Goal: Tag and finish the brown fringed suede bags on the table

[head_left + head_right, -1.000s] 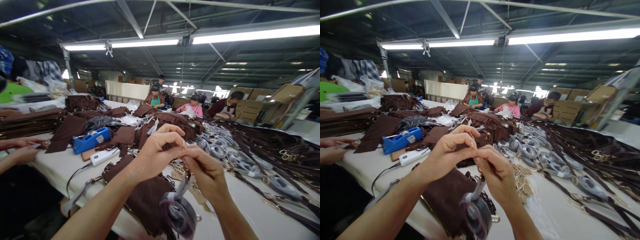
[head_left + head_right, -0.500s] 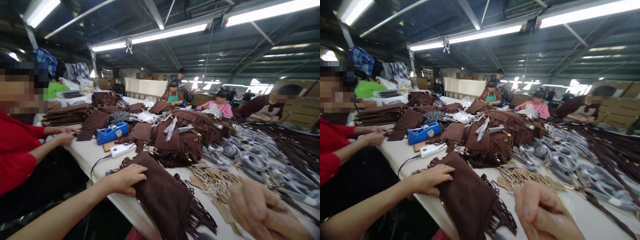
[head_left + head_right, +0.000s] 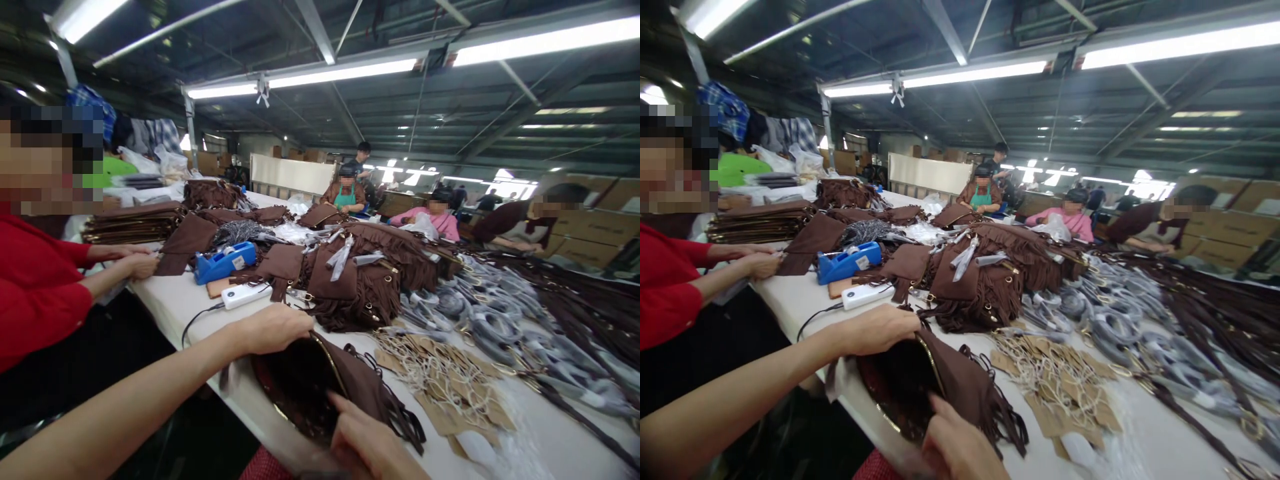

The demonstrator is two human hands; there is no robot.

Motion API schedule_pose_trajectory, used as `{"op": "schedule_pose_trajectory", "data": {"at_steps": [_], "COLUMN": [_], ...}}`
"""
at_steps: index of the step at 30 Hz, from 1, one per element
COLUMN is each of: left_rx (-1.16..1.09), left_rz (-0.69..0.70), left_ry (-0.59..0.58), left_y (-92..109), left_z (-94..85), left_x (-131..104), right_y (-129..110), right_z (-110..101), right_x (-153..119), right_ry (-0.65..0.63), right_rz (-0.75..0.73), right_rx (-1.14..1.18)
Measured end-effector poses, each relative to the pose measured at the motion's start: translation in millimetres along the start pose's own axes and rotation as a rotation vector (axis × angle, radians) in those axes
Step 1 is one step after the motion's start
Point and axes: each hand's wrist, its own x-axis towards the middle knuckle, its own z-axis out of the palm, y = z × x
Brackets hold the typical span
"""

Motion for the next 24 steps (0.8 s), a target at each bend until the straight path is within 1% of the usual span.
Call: {"op": "schedule_pose_trajectory", "data": {"at_steps": [2,4,5,7,10,13,15,17,19,20,21,23,24], "left_rx": [0.002,-0.002,-0.006,-0.018,-0.031,-0.021,0.001,0.032,0.054,0.048,0.033,-0.041,-0.074], "left_rz": [-0.020,-0.051,-0.068,-0.092,-0.094,-0.090,-0.109,-0.137,-0.100,-0.053,0.022,0.121,0.131], "left_ry": [0.001,-0.002,-0.002,0.003,0.011,0.013,0.027,0.058,0.094,0.099,0.090,0.016,-0.021], "left_y": [0.8,-0.1,-1.1,-4.3,-10.5,-14.3,-11.7,-1.9,16.6,28.4,41.1,64.7,73.5], "left_z": [3.4,10.1,13.2,16.2,11.9,3.2,-0.1,1.3,9.3,16.1,24.5,44.8,55.3], "left_x": [2.4,3.0,3.0,3.8,8.3,15.3,17.9,16.3,10.6,6.7,2.8,-3.8,-5.5], "right_y": [10.1,17.5,20.3,24.0,23.7,19.4,17.3,17.0,18.2,19.1,20.1,22.0,22.9], "right_z": [-5.7,-10.8,-11.9,-11.5,-9.6,-12.9,-17.7,-22.4,-25.5,-26.2,-26.6,-26.7,-26.6], "right_x": [-1.7,-5.6,-8.3,-13.6,-16.6,-10.8,-5.9,-3.4,-3.6,-4.4,-5.3,-6.9,-7.4], "right_ry": [0.080,0.132,0.130,0.079,-0.013,-0.017,0.019,0.060,0.088,0.093,0.092,0.085,0.083], "right_rz": [0.027,0.109,0.140,0.156,0.144,0.176,0.176,0.169,0.170,0.169,0.164,0.148,0.138], "right_rx": [-0.134,-0.246,-0.286,-0.334,-0.370,-0.374,-0.333,-0.285,-0.247,-0.231,-0.213,-0.182,-0.173]}}
